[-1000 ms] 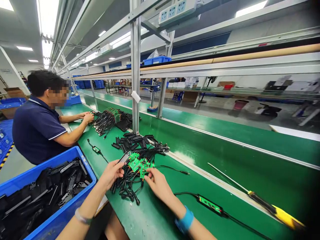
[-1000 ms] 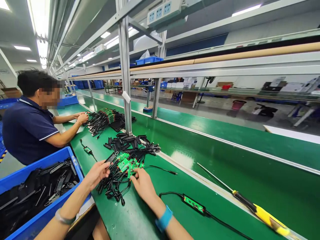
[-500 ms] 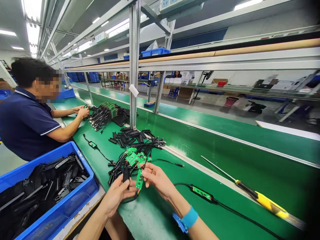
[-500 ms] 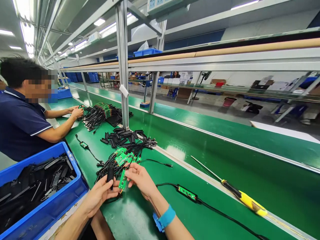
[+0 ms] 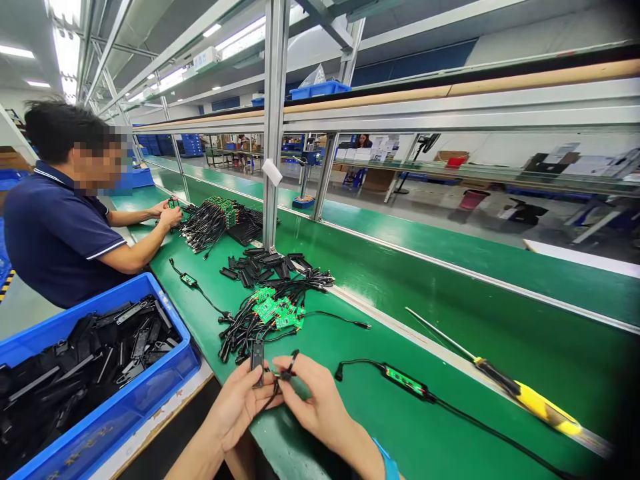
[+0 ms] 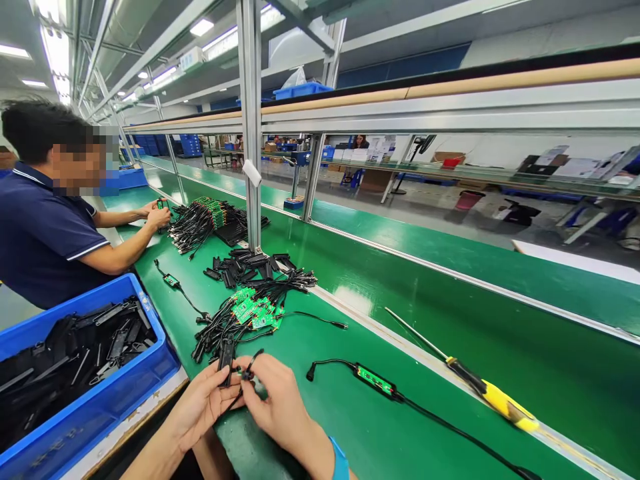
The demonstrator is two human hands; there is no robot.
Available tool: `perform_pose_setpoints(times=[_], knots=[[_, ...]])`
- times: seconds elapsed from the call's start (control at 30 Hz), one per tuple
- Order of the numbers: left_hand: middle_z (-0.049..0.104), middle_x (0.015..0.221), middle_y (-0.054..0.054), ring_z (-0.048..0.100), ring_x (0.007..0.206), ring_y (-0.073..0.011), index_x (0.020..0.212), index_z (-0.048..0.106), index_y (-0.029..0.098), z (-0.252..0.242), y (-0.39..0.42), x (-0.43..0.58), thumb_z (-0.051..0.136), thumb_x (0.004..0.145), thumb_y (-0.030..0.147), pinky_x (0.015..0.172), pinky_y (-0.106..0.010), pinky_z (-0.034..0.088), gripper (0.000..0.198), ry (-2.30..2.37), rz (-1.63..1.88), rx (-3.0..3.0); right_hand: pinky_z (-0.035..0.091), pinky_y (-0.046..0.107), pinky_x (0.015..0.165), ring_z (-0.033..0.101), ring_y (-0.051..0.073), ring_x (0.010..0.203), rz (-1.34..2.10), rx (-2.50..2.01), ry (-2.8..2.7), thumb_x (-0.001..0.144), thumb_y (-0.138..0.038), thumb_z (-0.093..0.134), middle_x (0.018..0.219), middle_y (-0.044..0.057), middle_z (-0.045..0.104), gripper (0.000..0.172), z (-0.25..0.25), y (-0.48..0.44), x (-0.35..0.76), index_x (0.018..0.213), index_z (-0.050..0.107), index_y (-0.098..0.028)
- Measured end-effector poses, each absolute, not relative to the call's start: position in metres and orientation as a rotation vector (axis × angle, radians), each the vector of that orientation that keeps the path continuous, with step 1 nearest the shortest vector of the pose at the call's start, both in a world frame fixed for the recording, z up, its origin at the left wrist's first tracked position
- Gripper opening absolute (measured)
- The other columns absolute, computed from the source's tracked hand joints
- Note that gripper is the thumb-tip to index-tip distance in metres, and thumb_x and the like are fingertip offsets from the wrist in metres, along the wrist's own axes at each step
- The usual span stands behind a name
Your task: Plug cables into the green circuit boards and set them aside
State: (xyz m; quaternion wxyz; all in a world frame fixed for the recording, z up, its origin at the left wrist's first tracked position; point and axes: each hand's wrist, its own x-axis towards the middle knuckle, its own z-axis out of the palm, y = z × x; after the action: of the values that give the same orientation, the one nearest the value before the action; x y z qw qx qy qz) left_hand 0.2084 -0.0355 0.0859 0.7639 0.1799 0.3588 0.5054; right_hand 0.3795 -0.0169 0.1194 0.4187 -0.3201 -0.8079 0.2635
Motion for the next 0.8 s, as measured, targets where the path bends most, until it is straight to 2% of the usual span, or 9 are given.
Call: perform_pose_setpoints(times=[0.07, 0.13, 0.27, 0.4, 0.6, 0.7, 0.8], knots=[[0.068, 0.111, -0.014, 0.068, 0.095, -0.0223, 0.112, 0.058, 0.013, 0.088, -0.036, 0.207, 0.066, 0.085, 0.021, 0.087, -0.035, 0.052, 0.029, 0.749, 1.115, 0.456, 0.049, 0.026, 0.07, 0.059, 0.015, 0.074, 0.859, -0.891, -1.835, 0.085, -0.019, 0.058, 0.086, 0.003, 0.067, 0.022, 0.126, -0.014, 0.378, 0.105, 0.064, -0.021], [0.065, 0.12, -0.013, 0.066, 0.1, -0.0204, 0.118, 0.058, 0.014, 0.092, -0.037, 0.206, 0.065, 0.085, 0.018, 0.091, -0.033, 0.051, 0.033, 0.714, 1.13, 0.496, 0.049, 0.024, 0.063, 0.057, 0.013, 0.067, 1.126, -0.952, -1.64, 0.082, -0.026, 0.064, 0.078, 0.001, 0.064, 0.018, 0.13, -0.01, 0.375, 0.099, 0.066, -0.02], [0.066, 0.118, -0.014, 0.065, 0.104, -0.0238, 0.114, 0.063, 0.011, 0.097, -0.043, 0.208, 0.06, 0.09, 0.027, 0.093, -0.035, 0.051, 0.029, 0.673, 1.074, 0.392, 0.046, 0.021, 0.051, 0.053, 0.01, 0.054, 1.515, -0.947, -1.378, 0.073, -0.039, 0.073, 0.069, -0.003, 0.056, 0.029, 0.129, -0.004, 0.367, 0.09, 0.064, -0.018], [0.069, 0.112, -0.015, 0.063, 0.109, -0.0264, 0.111, 0.066, 0.008, 0.096, -0.05, 0.209, 0.06, 0.089, 0.022, 0.098, -0.037, 0.048, 0.026, 0.647, 1.041, 0.266, 0.045, 0.02, 0.05, 0.054, 0.008, 0.051, 1.52, -0.982, -1.367, 0.069, -0.041, 0.076, 0.068, -0.004, 0.055, 0.031, 0.124, -0.002, 0.363, 0.084, 0.064, -0.016], [0.069, 0.114, -0.014, 0.064, 0.109, -0.0249, 0.115, 0.066, 0.01, 0.096, -0.053, 0.211, 0.06, 0.088, 0.017, 0.105, -0.04, 0.042, 0.028, 0.567, 1.096, 0.268, 0.051, 0.026, 0.055, 0.062, 0.016, 0.057, 1.588, -1.003, -1.326, 0.068, -0.04, 0.076, 0.068, 0.001, 0.064, 0.032, 0.118, -0.004, 0.364, 0.084, 0.065, -0.014], [0.066, 0.119, -0.013, 0.062, 0.112, -0.0254, 0.12, 0.063, 0.012, 0.096, -0.054, 0.214, 0.058, 0.089, 0.018, 0.108, -0.043, 0.039, 0.032, 0.524, 1.109, 0.255, 0.05, 0.028, 0.056, 0.062, 0.017, 0.058, 1.528, -0.996, -1.327, 0.07, -0.038, 0.073, 0.069, 0.003, 0.066, 0.029, 0.118, -0.006, 0.363, 0.086, 0.067, -0.015], [0.066, 0.12, -0.013, 0.059, 0.116, -0.0255, 0.122, 0.062, 0.012, 0.097, -0.055, 0.218, 0.056, 0.09, 0.016, 0.111, -0.044, 0.037, 0.032, 0.525, 1.129, 0.227, 0.047, 0.025, 0.055, 0.06, 0.016, 0.061, 1.313, -1.035, -1.445, 0.072, -0.03, 0.07, 0.071, 0.004, 0.066, 0.018, 0.12, -0.008, 0.362, 0.083, 0.071, -0.016]])
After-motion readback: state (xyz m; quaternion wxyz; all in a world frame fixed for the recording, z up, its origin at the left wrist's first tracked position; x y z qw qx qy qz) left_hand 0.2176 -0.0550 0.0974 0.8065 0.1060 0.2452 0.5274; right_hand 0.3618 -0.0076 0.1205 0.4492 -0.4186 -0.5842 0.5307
